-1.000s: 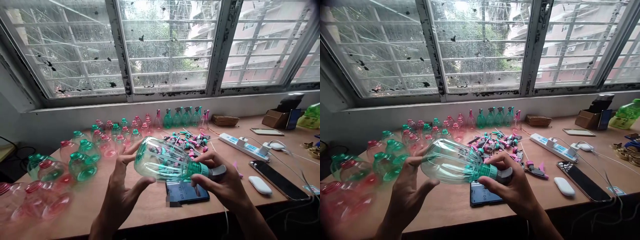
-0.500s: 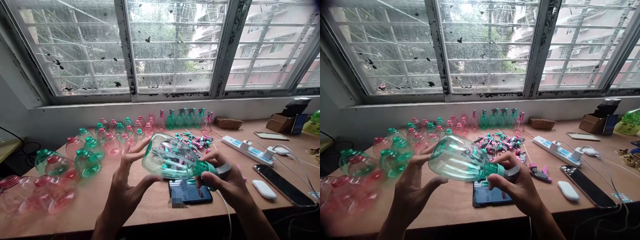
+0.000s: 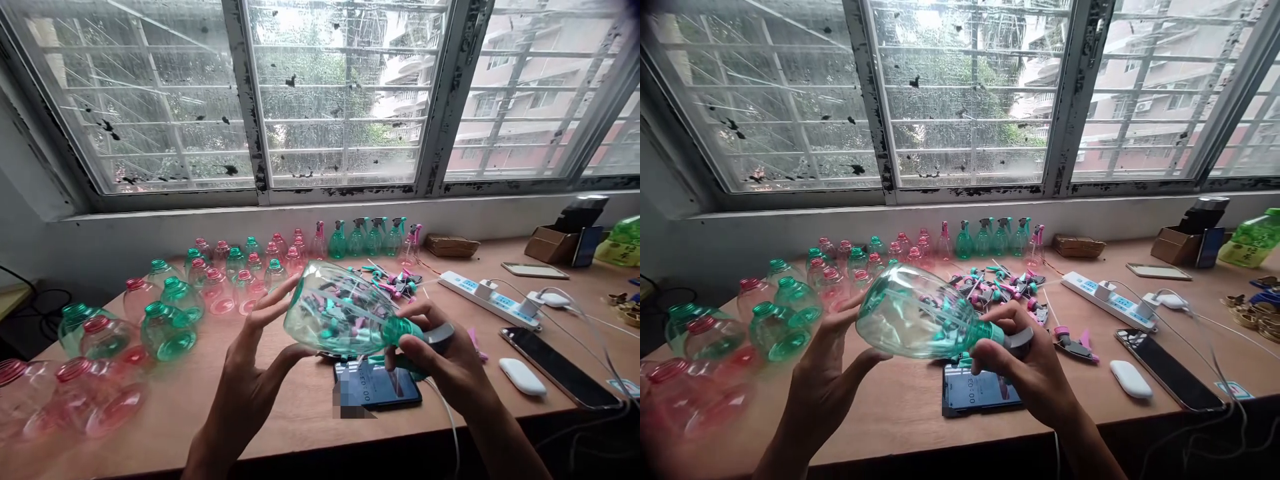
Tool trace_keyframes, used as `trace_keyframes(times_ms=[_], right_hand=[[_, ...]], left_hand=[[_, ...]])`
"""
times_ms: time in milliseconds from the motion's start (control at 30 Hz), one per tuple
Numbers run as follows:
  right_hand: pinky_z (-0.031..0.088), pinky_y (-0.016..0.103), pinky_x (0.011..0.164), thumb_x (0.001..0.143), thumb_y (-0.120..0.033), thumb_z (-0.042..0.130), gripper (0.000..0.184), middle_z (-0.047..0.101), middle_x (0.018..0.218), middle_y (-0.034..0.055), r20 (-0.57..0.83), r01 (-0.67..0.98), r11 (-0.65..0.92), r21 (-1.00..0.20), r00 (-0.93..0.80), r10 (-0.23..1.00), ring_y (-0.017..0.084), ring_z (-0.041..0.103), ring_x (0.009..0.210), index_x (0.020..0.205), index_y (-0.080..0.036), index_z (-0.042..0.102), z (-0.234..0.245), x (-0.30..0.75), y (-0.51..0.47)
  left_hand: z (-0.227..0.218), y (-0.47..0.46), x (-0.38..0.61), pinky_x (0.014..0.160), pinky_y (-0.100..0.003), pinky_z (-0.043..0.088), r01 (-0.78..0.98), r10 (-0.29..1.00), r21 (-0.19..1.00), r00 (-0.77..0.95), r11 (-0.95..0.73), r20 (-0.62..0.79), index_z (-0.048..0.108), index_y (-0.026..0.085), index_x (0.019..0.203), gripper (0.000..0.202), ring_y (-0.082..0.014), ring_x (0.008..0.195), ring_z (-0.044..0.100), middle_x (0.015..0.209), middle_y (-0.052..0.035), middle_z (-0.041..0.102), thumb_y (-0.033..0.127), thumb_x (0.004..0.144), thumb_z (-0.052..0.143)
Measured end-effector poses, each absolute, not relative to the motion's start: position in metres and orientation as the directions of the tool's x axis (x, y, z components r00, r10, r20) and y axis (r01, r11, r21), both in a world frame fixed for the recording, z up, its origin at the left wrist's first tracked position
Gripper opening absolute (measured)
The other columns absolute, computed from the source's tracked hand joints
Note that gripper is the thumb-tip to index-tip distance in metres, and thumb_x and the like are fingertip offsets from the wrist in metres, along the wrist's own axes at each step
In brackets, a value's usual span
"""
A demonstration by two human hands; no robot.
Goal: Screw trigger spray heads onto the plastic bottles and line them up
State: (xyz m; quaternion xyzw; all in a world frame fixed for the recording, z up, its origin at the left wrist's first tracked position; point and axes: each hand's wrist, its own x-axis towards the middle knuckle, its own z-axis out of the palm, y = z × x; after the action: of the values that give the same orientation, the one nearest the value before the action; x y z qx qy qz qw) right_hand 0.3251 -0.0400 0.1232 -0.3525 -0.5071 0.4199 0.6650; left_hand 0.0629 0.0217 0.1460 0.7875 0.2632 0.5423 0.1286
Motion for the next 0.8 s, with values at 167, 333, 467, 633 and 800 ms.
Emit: trace_keyframes(times_ms=[167, 333, 467, 633, 800], right_hand=[[0.055, 0.021, 0.053, 0.091, -0.042, 0.091, 0.032, 0.076, 0.07, -0.0042, 0.391, -0.2, 0.407, -0.891, 0.119, 0.913, 0.014, 0.074, 0.058, 0.103, -0.025, 0.068, 0.12, 0.326, -0.034], [0.053, 0.022, 0.055, 0.079, -0.028, 0.1, 0.033, 0.075, 0.082, -0.003, 0.524, 0.09, 0.517, -0.851, 0.205, 0.826, 0.014, 0.074, 0.063, 0.101, -0.025, 0.075, 0.117, 0.326, -0.034], [0.054, 0.022, 0.051, 0.088, -0.039, 0.094, 0.032, 0.077, 0.07, -0.0029, 0.397, -0.178, 0.417, -0.892, 0.137, 0.908, 0.015, 0.074, 0.056, 0.101, -0.025, 0.068, 0.122, 0.325, -0.035], [0.05, 0.019, 0.041, 0.093, -0.046, 0.088, 0.034, 0.077, 0.069, -0.003, 0.376, -0.275, 0.371, -0.887, 0.038, 0.926, 0.016, 0.071, 0.052, 0.105, -0.026, 0.063, 0.121, 0.329, -0.032], [0.051, 0.02, 0.051, 0.08, -0.032, 0.1, 0.035, 0.074, 0.081, -0.0031, 0.504, 0.074, 0.499, -0.863, 0.18, 0.845, 0.012, 0.069, 0.059, 0.1, -0.025, 0.072, 0.116, 0.33, -0.031]], left_hand=[[0.146, 0.022, 0.064, 0.131, -0.046, 0.045, 0.291, 0.507, 0.426, 0.318, -0.857, 0.801, 0.053, 0.037, 0.152, 0.058, -0.0258, 0.157, 0.052, 0.166, -0.004, 0.059, 0.032, 0.1, 0.078], [0.144, 0.023, 0.065, 0.126, -0.056, 0.049, 0.273, 0.584, 0.522, 0.26, -0.808, 0.769, 0.06, 0.032, 0.139, 0.045, -0.0328, 0.155, 0.054, 0.164, -0.008, 0.06, 0.043, 0.098, 0.078], [0.14, 0.027, 0.065, 0.129, -0.054, 0.046, 0.255, 0.513, 0.452, 0.276, -0.855, 0.813, 0.057, 0.037, 0.149, 0.052, -0.0296, 0.156, 0.052, 0.164, -0.0048, 0.06, 0.033, 0.101, 0.075], [0.136, 0.026, 0.066, 0.133, -0.058, 0.04, 0.339, 0.519, 0.416, 0.32, -0.844, 0.792, 0.043, 0.038, 0.163, 0.07, -0.0324, 0.157, 0.051, 0.168, -0.0075, 0.056, 0.03, 0.101, 0.075], [0.136, 0.025, 0.067, 0.126, -0.062, 0.048, 0.345, 0.617, 0.523, 0.276, -0.779, 0.737, 0.048, 0.036, 0.157, 0.063, -0.0384, 0.157, 0.051, 0.165, -0.0111, 0.058, 0.046, 0.1, 0.073]])
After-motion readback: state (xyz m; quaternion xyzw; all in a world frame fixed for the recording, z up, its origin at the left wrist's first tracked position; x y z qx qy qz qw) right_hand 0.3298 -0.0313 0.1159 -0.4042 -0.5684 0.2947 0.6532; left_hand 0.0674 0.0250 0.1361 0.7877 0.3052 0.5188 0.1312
